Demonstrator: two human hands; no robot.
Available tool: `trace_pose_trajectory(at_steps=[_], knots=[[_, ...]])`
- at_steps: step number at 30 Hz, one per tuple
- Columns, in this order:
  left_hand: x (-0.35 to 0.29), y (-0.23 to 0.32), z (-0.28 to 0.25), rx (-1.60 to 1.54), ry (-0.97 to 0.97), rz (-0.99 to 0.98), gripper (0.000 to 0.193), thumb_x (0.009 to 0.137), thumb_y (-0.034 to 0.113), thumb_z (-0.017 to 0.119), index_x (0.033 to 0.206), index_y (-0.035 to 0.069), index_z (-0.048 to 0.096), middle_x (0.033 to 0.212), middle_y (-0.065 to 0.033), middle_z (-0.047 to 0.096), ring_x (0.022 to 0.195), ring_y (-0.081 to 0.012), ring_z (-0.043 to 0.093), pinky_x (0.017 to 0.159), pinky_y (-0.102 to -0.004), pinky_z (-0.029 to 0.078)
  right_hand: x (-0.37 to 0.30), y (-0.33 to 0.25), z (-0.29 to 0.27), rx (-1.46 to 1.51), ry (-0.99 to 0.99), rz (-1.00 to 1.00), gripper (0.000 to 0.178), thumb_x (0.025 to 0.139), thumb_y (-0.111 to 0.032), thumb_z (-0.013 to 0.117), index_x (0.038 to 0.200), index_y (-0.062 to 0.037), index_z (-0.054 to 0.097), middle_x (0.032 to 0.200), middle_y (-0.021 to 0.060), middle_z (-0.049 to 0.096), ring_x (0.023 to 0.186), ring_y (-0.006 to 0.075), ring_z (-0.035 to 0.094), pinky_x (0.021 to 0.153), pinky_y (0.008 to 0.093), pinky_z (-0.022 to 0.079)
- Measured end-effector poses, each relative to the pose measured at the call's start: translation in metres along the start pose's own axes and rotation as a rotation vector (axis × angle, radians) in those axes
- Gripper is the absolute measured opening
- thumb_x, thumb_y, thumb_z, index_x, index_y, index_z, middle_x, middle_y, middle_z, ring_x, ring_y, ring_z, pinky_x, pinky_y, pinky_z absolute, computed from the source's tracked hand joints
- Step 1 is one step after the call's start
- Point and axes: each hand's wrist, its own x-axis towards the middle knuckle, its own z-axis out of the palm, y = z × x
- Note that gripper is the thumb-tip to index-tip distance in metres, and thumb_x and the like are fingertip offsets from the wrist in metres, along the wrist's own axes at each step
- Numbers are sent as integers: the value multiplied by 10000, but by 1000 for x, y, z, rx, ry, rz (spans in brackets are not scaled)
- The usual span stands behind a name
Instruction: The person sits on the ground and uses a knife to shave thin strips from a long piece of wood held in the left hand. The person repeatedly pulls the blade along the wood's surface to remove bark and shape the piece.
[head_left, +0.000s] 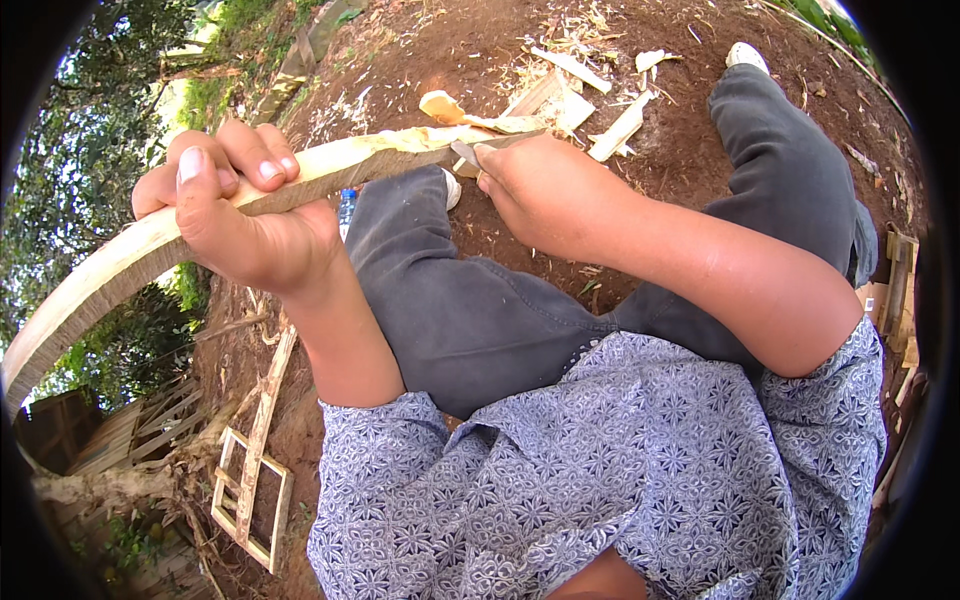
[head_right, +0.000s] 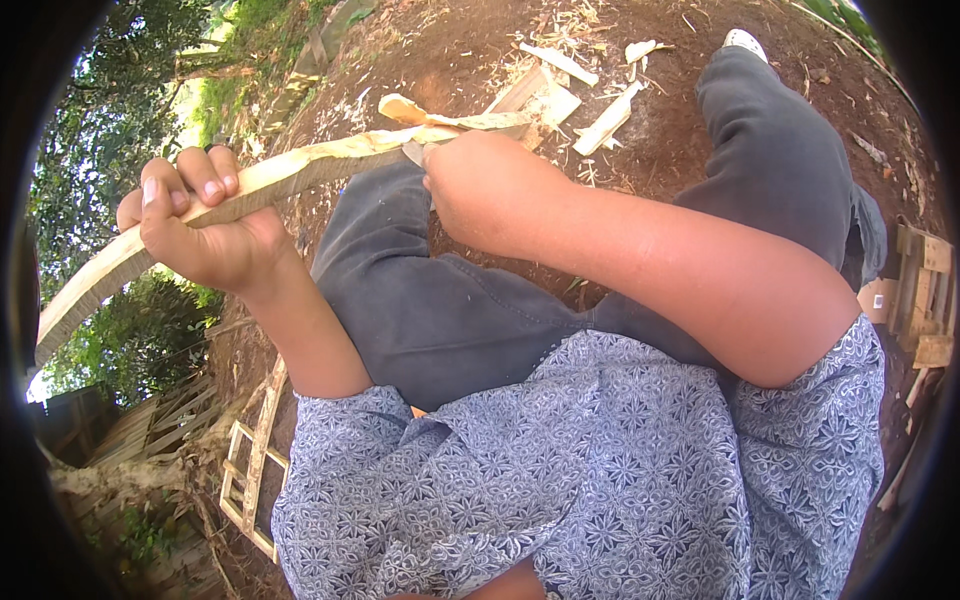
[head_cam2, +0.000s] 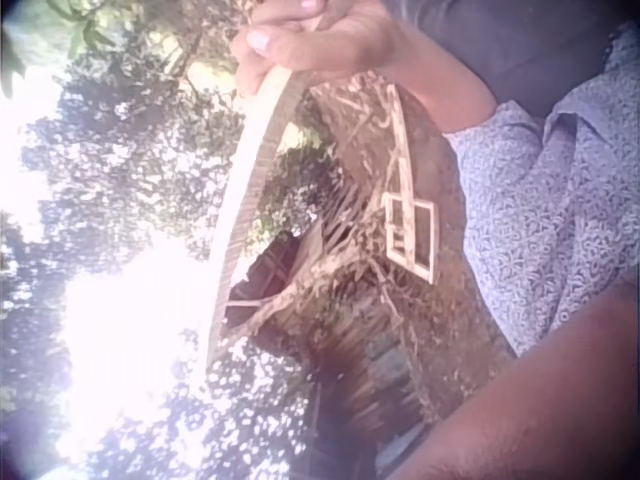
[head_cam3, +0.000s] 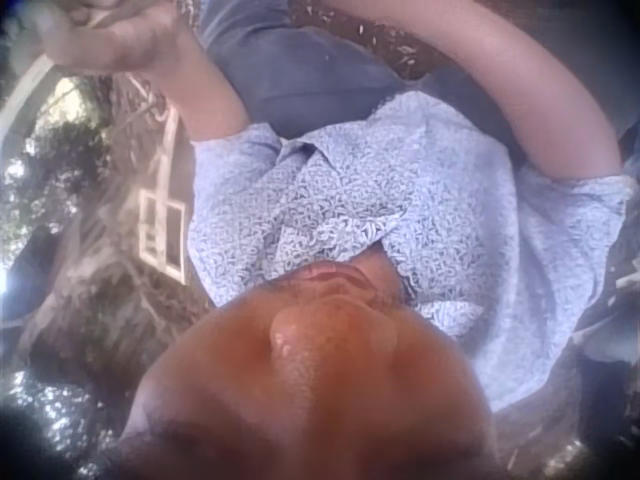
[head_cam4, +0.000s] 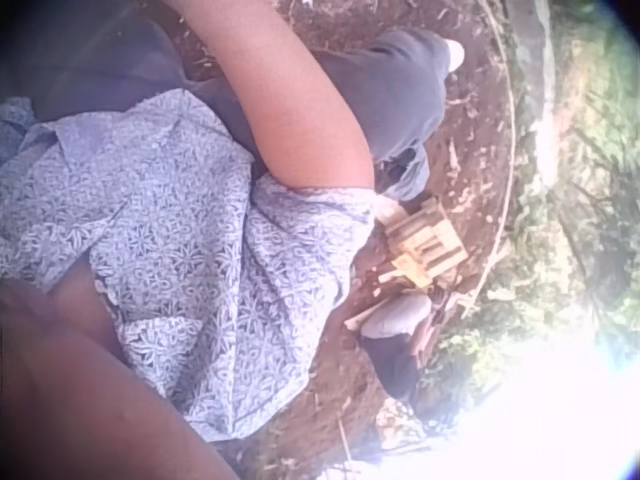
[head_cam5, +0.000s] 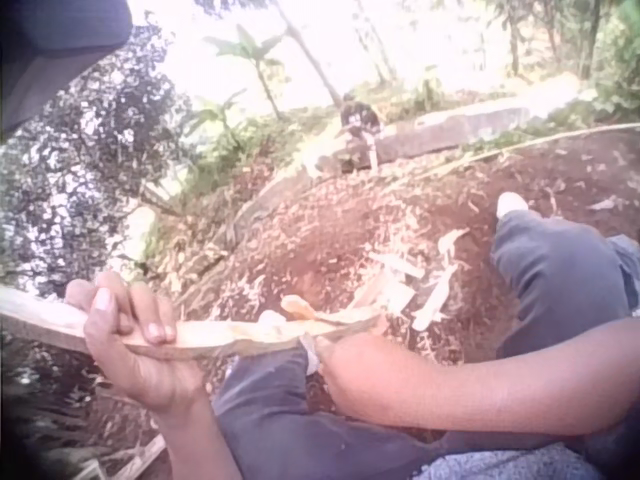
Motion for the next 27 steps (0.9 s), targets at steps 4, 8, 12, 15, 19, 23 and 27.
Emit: trace_pose_trajectory(at_steps=[4, 8, 12, 15, 19, 23, 27], knots=[[-1, -1, 6, 6, 59, 12, 276, 895, 103, 570, 701, 175, 388, 647, 13, 437, 498, -107, 434, 448, -246, 373, 2, -4, 4, 2, 78, -67, 188, 947, -104, 552, 905, 65, 624, 750, 281, 645, 766, 450, 666, 714, 523, 534], [-7, 1, 27, 57, 143, 30, 282, 884, 92, 580, 700, 177, 384, 661, 7, 457, 498, -106, 437, 447, -243, 364, 2, -7, -10, -60, 28, -36, 156, 874, -68, 585, 864, 68, 660, 755, 279, 662, 759, 434, 682, 700, 501, 552], [-11, 3, 37, 56, 83, 28, 284, 875, 82, 580, 703, 179, 376, 660, 4, 455, 501, -106, 449, 452, -242, 368, 3, -7, -29, -102, -62, -36, 162, 868, -74, 586, 847, 55, 681, 771, 268, 671, 775, 430, 687, 716, 495, 555], [-10, 4, 31, -23, -66, 5, 254, 883, 66, 565, 762, 175, 369, 666, -7, 443, 507, -113, 457, 460, -248, 402, 6, 7, -40, -92, -107, -113, 210, 935, -118, 558, 884, 49, 675, 770, 258, 661, 779, 431, 672, 742, 501, 534], [-7, 5, 15, -121, -222, -9, 212, 906, 38, 534, 874, 162, 365, 672, -24, 417, 513, -120, 458, 469, -254, 443, 17, 20, -68, -44, -262, -231, 221, 950, -134, 565, 937, 54, 680, 783, 250, 660, 777, 413, 657, 748, 483, 514], [-3, -1, 10, -182, -268, -37, 277, 877, 67, 553, 728, 179, 350, 675, -3, 434, 523, -115, 471, 480, -249, 432, 20, 38, -62, 70, -255, -225, 234, 958, -148, 569, 956, 59, 677, 807, 239, 669, 812, 402, 662, 758, 470, 513], [-5, 2, 10, -74, -109, -3, 237, 898, 68, 540, 789, 168, 355, 691, -15, 434, 516, -118, 454, 467, -252, 419, 18, 25, -45, -83, -135, -253, 243, 952, -152, 569, 948, 62, 684, 807, 255, 673, 814, 408, 681, 761, 482, 533]])
